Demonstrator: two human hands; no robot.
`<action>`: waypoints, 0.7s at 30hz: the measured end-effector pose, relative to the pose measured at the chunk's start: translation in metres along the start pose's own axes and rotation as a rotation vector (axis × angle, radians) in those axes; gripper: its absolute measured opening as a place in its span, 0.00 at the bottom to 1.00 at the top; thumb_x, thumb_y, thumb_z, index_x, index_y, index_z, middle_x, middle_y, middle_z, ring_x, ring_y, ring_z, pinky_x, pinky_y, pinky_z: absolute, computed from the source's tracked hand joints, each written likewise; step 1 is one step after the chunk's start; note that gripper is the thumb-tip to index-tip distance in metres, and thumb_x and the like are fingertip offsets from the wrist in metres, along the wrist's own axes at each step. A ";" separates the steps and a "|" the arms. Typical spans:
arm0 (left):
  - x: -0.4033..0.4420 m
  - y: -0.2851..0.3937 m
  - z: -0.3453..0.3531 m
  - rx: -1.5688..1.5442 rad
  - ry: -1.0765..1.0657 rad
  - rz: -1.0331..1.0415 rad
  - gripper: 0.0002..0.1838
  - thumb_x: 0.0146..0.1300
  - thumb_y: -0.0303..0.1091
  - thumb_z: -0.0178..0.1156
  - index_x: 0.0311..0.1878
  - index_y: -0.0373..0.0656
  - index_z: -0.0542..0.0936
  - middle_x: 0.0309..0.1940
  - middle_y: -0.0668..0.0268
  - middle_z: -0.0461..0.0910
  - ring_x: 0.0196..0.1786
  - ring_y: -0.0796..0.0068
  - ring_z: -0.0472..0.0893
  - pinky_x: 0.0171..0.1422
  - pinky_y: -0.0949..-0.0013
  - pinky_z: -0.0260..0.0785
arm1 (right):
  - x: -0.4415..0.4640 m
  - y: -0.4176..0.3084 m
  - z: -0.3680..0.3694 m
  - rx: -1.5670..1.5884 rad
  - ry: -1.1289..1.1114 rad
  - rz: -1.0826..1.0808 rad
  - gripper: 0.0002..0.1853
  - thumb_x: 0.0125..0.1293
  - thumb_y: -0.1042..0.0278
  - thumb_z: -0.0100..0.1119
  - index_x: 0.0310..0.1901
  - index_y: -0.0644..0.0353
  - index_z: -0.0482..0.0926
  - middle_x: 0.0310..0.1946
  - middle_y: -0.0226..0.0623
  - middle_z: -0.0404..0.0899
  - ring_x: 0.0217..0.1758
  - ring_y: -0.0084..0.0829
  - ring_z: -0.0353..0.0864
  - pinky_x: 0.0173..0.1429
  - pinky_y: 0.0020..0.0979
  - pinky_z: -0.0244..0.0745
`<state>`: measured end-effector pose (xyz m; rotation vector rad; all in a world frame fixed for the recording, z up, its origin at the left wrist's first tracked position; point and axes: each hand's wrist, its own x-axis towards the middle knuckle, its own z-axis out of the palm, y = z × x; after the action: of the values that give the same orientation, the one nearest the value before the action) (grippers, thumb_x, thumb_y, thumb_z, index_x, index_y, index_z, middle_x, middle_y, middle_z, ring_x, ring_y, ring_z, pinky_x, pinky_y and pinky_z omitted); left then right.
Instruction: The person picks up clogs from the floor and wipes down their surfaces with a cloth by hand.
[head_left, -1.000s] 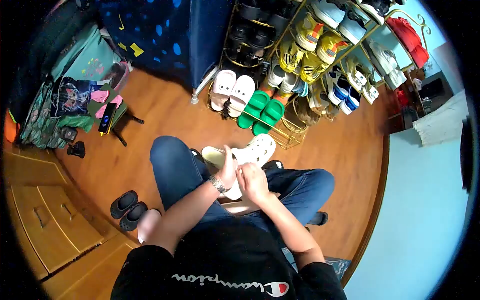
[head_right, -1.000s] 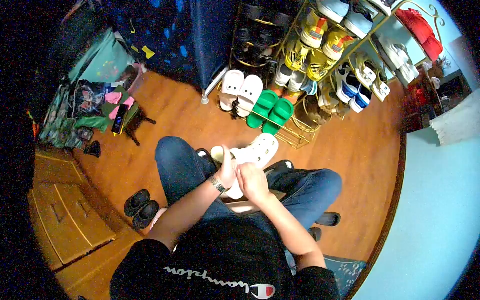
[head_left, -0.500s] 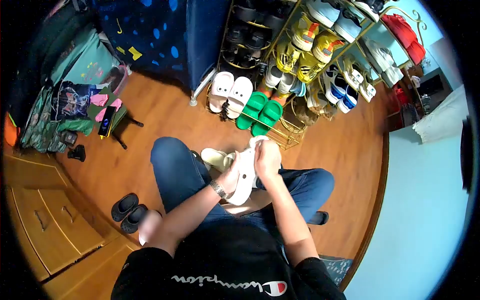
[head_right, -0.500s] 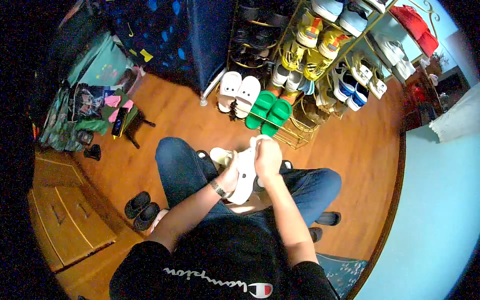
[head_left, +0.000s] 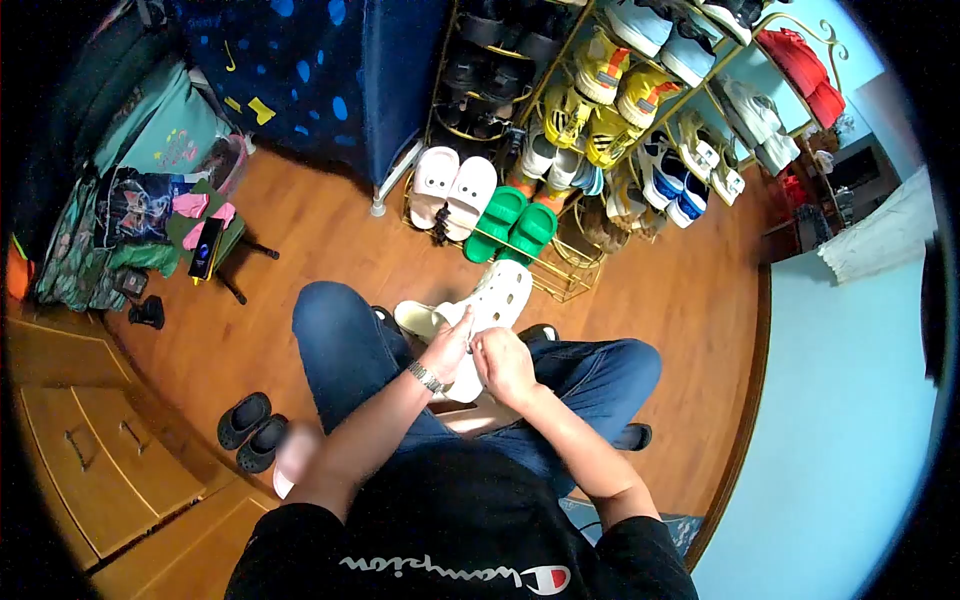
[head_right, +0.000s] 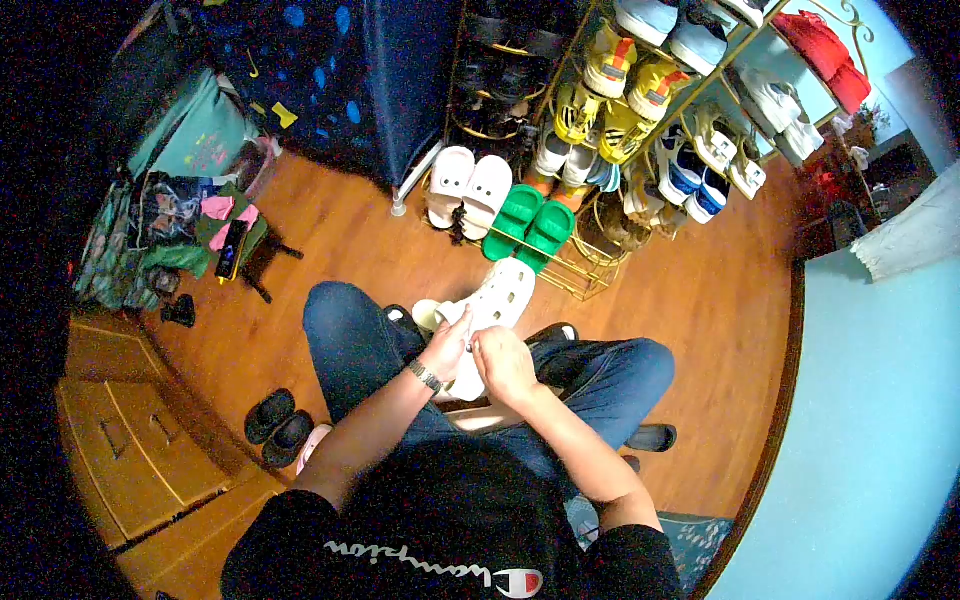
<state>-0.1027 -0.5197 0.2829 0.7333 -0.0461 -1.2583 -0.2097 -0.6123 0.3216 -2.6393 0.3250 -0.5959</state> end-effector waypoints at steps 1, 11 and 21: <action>0.000 -0.002 -0.003 0.085 0.030 -0.010 0.24 0.81 0.46 0.48 0.69 0.39 0.72 0.62 0.64 0.80 0.62 0.73 0.80 0.66 0.63 0.74 | -0.003 -0.002 0.001 0.066 0.036 -0.109 0.05 0.62 0.72 0.65 0.34 0.59 0.76 0.29 0.46 0.77 0.34 0.52 0.77 0.40 0.49 0.73; 0.000 0.002 -0.009 -0.007 -0.016 -0.019 0.23 0.80 0.49 0.49 0.64 0.40 0.77 0.54 0.66 0.84 0.53 0.74 0.84 0.58 0.65 0.79 | 0.026 0.018 -0.016 -0.087 0.181 0.187 0.09 0.65 0.68 0.65 0.41 0.63 0.77 0.33 0.47 0.76 0.43 0.52 0.77 0.50 0.47 0.74; 0.006 -0.011 -0.010 -0.136 -0.055 -0.127 0.29 0.81 0.54 0.42 0.69 0.41 0.72 0.61 0.62 0.81 0.60 0.70 0.81 0.67 0.61 0.73 | 0.028 0.029 -0.023 -0.239 0.175 0.109 0.03 0.61 0.71 0.61 0.33 0.59 0.80 0.29 0.44 0.80 0.35 0.49 0.81 0.39 0.47 0.77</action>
<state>-0.1057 -0.5212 0.2674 0.5913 0.0415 -1.3890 -0.1994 -0.6543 0.3373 -2.7762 0.6240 -0.7984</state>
